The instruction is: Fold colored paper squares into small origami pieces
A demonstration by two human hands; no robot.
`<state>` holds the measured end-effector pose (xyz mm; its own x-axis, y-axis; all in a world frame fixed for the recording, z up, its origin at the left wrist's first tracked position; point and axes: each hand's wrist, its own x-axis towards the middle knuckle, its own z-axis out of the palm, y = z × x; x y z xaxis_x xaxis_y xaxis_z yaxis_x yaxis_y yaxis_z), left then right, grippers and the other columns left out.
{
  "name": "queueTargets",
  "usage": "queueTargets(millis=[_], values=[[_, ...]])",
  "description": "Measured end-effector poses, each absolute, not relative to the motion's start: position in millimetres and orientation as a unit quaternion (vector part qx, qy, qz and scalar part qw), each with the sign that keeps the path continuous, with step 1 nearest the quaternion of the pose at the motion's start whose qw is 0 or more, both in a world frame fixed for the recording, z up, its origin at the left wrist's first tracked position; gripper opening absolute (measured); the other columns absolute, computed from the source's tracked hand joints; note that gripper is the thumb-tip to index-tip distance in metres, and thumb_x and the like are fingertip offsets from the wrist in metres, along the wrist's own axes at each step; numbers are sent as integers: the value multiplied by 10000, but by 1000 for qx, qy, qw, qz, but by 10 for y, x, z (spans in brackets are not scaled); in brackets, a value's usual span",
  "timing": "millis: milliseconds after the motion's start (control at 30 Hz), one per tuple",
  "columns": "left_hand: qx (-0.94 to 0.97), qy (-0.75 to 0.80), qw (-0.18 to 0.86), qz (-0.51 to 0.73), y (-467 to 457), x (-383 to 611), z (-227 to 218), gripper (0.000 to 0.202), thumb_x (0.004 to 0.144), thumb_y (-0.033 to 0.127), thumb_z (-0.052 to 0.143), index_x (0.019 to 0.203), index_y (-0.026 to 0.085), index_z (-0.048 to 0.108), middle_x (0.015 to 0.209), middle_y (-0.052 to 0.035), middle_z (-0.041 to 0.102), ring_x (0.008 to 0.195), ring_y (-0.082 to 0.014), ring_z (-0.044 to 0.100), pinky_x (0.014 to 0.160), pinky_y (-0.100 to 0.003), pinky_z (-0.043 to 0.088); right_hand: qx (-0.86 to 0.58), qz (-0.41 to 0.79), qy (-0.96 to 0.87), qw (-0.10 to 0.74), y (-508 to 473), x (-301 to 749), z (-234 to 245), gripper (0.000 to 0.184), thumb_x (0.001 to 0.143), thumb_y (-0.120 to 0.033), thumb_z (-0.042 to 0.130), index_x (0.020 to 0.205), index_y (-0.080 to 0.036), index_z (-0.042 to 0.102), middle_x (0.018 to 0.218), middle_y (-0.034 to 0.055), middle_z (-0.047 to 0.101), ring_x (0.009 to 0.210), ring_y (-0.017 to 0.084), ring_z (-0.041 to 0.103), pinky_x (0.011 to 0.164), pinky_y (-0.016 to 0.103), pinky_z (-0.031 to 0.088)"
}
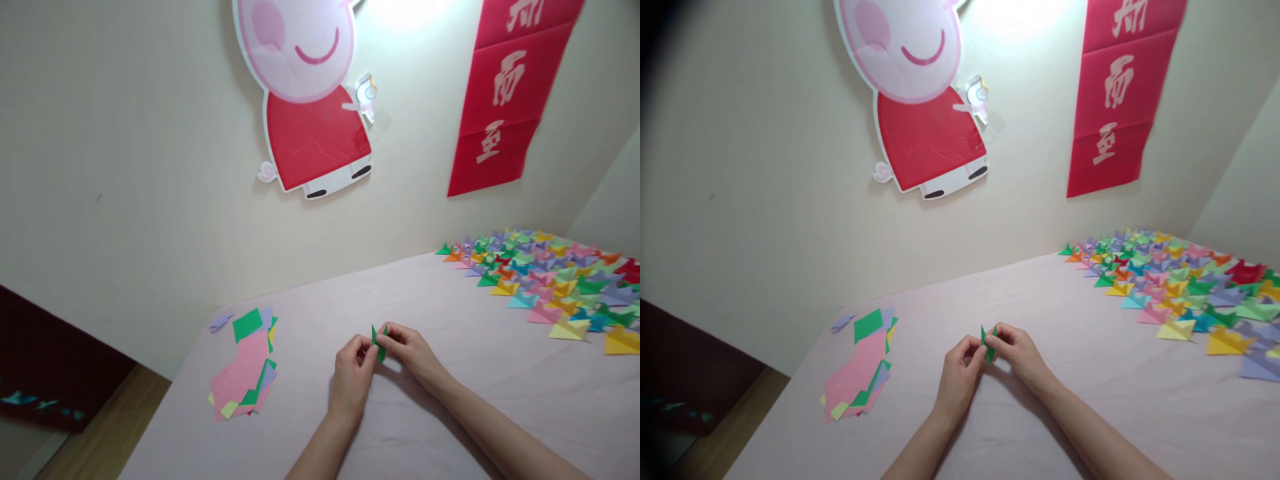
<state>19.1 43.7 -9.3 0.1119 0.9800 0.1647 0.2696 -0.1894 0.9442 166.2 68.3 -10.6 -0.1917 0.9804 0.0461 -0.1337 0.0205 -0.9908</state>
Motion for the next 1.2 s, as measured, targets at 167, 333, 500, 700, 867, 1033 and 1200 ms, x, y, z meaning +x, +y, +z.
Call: queueTargets(millis=[167,333,500,700,867,1033,1200], values=[[620,505,388,459,393,200,-45,225,891,338,538,723,193,578,684,25,566,674,-147,508,650,-234,374,-416,556,-537,479,666,1660,-107,409,681,-555,751,613,-193,574,567,-32,577,586,147,513,598,281,409],[620,519,388,442,364,244,-77,202,846,336,607,701,201,567,658,38,543,633,-140,475,608,-241,341,-425,539,-531,497,685,1668,-172,411,676,-535,761,588,-201,538,552,-48,524,565,136,465,575,273,379],[606,539,403,424,359,282,-128,248,836,318,610,627,201,547,616,43,503,611,-141,440,589,-249,319,-430,536,-511,516,684,1661,-199,429,682,-574,755,620,-197,558,603,-29,545,606,149,484,599,282,403],[588,546,421,423,399,282,-100,222,839,340,606,665,206,572,619,43,538,610,-145,473,596,-248,349,-429,542,-499,523,687,1656,-178,390,706,-553,759,663,-196,608,648,-9,576,654,172,515,632,301,428],[590,548,422,416,422,300,-59,195,870,318,560,719,213,624,712,5,657,669,-167,567,623,-254,384,-418,561,-498,512,710,1676,-230,402,707,-555,764,621,-196,603,600,-16,549,605,162,499,593,298,413],[594,575,398,396,398,325,-123,230,891,346,531,693,229,541,614,27,578,550,-154,515,536,-257,314,-412,581,-483,509,709,1671,-269,398,702,-544,776,614,-195,605,593,-15,567,581,161,522,582,300,427],[617,575,370,389,428,301,-176,203,887,301,528,697,230,513,654,18,566,624,-172,519,571,-264,311,-405,581,-458,537,718,1640,-206,343,684,-525,793,730,-215,656,670,-13,609,647,176,549,615,300,450]])
